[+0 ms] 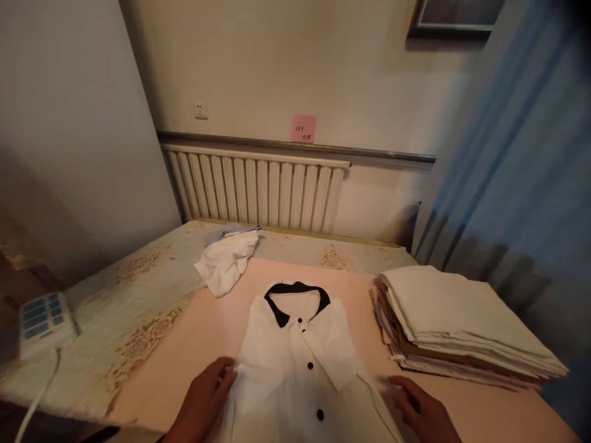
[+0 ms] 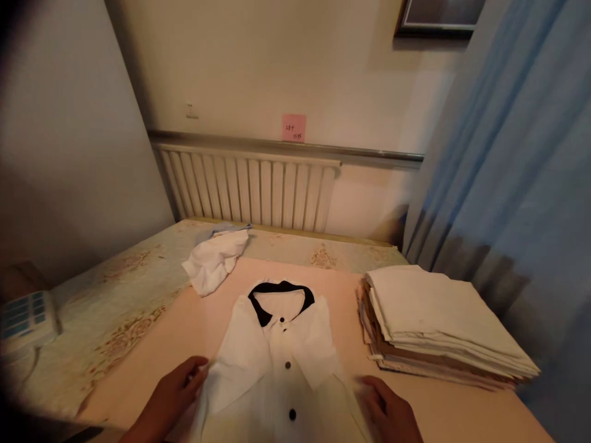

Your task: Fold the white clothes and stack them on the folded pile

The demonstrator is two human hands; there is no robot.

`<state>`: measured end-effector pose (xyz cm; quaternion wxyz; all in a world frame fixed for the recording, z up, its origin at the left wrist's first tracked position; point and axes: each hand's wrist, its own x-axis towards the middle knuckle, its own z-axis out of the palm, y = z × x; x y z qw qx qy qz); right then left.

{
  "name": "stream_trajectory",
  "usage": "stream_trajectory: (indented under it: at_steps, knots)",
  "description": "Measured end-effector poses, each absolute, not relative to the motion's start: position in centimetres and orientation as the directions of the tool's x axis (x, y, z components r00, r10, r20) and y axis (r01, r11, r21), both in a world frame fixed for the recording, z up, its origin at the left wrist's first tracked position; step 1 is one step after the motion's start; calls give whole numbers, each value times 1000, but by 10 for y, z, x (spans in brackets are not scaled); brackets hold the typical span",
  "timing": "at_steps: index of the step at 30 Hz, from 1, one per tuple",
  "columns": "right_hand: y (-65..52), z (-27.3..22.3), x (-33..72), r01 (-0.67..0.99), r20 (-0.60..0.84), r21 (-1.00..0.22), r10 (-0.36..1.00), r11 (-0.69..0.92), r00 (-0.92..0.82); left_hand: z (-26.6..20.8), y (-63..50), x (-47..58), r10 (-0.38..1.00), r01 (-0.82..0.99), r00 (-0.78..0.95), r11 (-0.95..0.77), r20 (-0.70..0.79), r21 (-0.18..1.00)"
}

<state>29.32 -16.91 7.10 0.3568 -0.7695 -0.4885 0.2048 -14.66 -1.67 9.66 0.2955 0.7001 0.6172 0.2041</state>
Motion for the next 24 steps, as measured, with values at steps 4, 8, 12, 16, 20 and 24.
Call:
stream_trajectory:
  at_steps: [4, 8, 12, 16, 20, 24]
  knots:
    - [-94, 72, 262, 673, 158, -721, 908, -162, 387, 103, 44, -105, 991, 739, 120, -124, 51, 662]
    - [-35, 54, 231, 838, 332, -538, 891, -91, 310, 103, 99, -68, 984, 830, 107, -167, 142, 532]
    - [-14, 30, 215, 970, 380, -243, 917, -30, 123, 106, 142, -36, 981, 872, 112, -174, 160, 458]
    - [-14, 21, 213, 991, 377, -132, 923, -29, 77, 104, 173, -14, 980, 903, 164, -194, 109, 382]
    - [-14, 22, 214, 993, 365, -114, 927, -42, 81, 99, 201, -7, 979, 933, 202, -190, -8, 305]
    - [-13, 23, 213, 990, 337, -130, 937, -54, 95, 97, 229, -11, 971, 958, 213, -185, -110, 221]
